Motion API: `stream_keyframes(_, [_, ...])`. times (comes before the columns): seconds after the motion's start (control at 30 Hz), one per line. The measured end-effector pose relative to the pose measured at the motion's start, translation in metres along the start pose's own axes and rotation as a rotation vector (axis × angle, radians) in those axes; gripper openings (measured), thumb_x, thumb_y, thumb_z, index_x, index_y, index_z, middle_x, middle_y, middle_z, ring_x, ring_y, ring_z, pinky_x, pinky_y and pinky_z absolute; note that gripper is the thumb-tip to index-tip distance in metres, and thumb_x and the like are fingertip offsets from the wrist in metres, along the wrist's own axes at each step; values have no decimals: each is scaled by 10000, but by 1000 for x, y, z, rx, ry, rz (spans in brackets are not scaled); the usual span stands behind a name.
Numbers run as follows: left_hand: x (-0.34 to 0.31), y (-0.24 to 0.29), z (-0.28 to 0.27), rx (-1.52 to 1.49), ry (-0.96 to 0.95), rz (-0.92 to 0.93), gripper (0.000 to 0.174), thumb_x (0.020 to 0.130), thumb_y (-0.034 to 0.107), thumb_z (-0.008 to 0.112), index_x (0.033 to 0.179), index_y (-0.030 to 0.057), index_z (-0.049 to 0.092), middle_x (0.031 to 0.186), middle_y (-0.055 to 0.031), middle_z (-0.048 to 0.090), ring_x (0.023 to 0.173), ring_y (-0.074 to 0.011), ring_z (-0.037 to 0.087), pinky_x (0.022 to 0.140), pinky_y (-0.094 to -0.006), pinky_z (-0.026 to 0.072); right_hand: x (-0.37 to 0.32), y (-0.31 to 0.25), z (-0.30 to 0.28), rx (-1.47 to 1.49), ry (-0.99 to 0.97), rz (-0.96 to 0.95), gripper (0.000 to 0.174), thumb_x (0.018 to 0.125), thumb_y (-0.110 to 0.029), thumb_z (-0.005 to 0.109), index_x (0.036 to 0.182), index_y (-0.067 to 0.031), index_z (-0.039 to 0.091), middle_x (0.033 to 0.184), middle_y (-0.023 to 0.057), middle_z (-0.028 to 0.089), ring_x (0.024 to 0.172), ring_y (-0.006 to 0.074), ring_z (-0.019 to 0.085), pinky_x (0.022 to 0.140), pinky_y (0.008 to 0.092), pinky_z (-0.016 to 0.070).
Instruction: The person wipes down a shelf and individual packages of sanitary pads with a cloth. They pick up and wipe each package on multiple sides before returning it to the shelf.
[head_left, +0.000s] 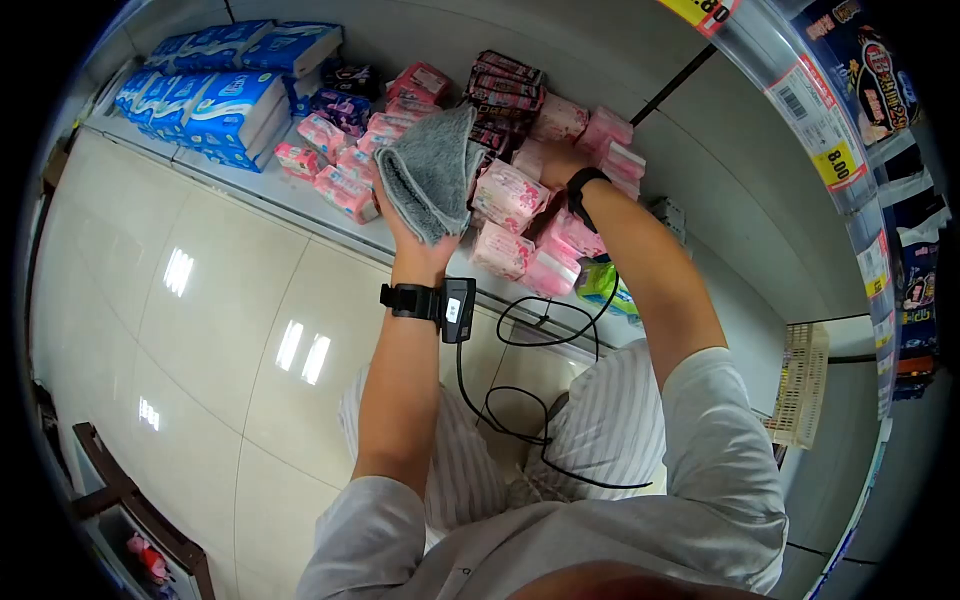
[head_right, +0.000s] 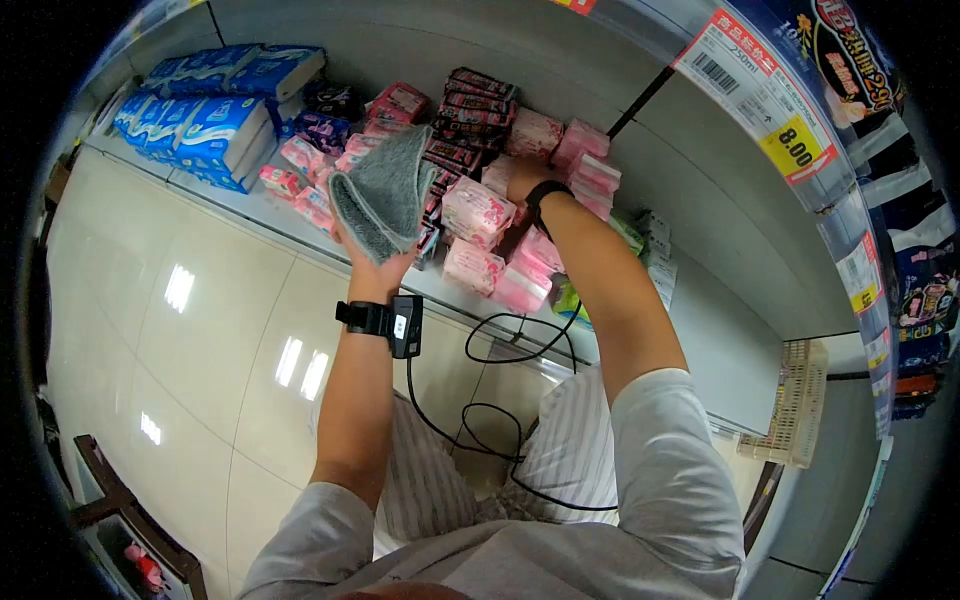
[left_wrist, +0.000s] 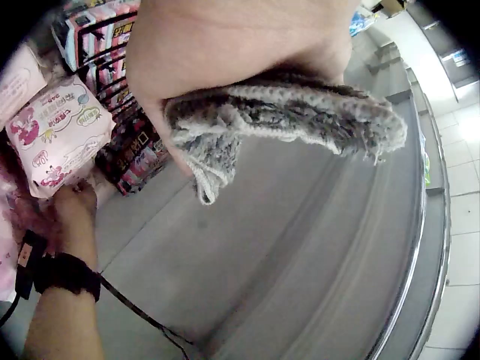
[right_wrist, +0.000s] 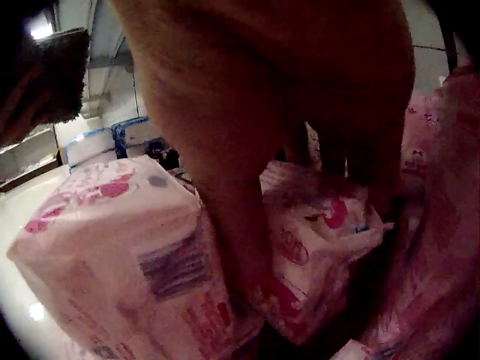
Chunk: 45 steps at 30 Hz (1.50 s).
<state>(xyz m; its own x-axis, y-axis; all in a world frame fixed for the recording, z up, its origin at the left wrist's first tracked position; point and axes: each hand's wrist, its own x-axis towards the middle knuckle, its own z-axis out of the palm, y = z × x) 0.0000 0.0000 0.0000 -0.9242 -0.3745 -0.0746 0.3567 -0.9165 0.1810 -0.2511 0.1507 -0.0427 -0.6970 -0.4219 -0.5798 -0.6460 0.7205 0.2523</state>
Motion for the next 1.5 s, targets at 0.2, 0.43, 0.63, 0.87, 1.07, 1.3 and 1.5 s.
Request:
stream_keyframes(0.2, [11,-3,-11,-66,45,-33,704,942,635,437,1397,99,480,1391,-113,524,1256,-295,514,1062,-432,422,2,2,8,-13,531,-57,547,633,-238,793,1094,31,670,1118,227,668,1080,366,635,910,440,514])
stream_keyframes(0.43, [12,2,-19,-41,-8,-41,686,941,629,440,1371,99,508,1365,-107,549,1224,-287,544,1036,-429,447,43,38,-3,322,208,-198,518,723,-392,704,1034,21,673,1090,219,674,1030,384,647,883,455,512])
stream_keyframes(0.63, [11,10,-22,-27,57,-35,672,951,608,433,1376,91,501,1383,-111,536,1247,-284,528,1058,-419,431,52,38,7,154,324,-6,454,715,-278,722,1043,30,662,1103,234,671,1017,370,663,883,440,529])
stream_keyframes(0.87, [10,24,-26,-72,-22,-25,654,959,583,433,1386,91,488,1389,-110,527,1251,-295,521,1064,-431,429,59,15,17,-88,278,47,544,598,-163,803,1082,42,663,1098,245,674,1028,350,671,878,416,550])
stream_keyframes(1.07, [-1,28,-24,-118,-11,-10,647,952,588,448,1387,110,485,1398,-114,512,1254,-311,513,1051,-458,443,40,11,1,-89,129,57,551,595,-172,815,1077,51,669,1094,240,682,1046,333,671,871,435,555])
stream_keyframes(1.3, [-3,34,-17,-67,-36,36,669,947,602,438,1372,88,499,1376,-120,532,1244,-311,519,1055,-453,434,46,17,24,80,262,240,769,638,-171,806,1312,49,508,1272,228,607,1138,359,622,919,513,519])
stream_keyframes(1.5, [1,21,-30,-145,-73,-68,650,953,578,430,1370,84,505,1370,-115,541,1233,-299,526,1062,-434,421,-19,12,-29,105,137,188,528,654,-355,754,1044,-4,701,1182,243,643,1068,394,643,893,449,534])
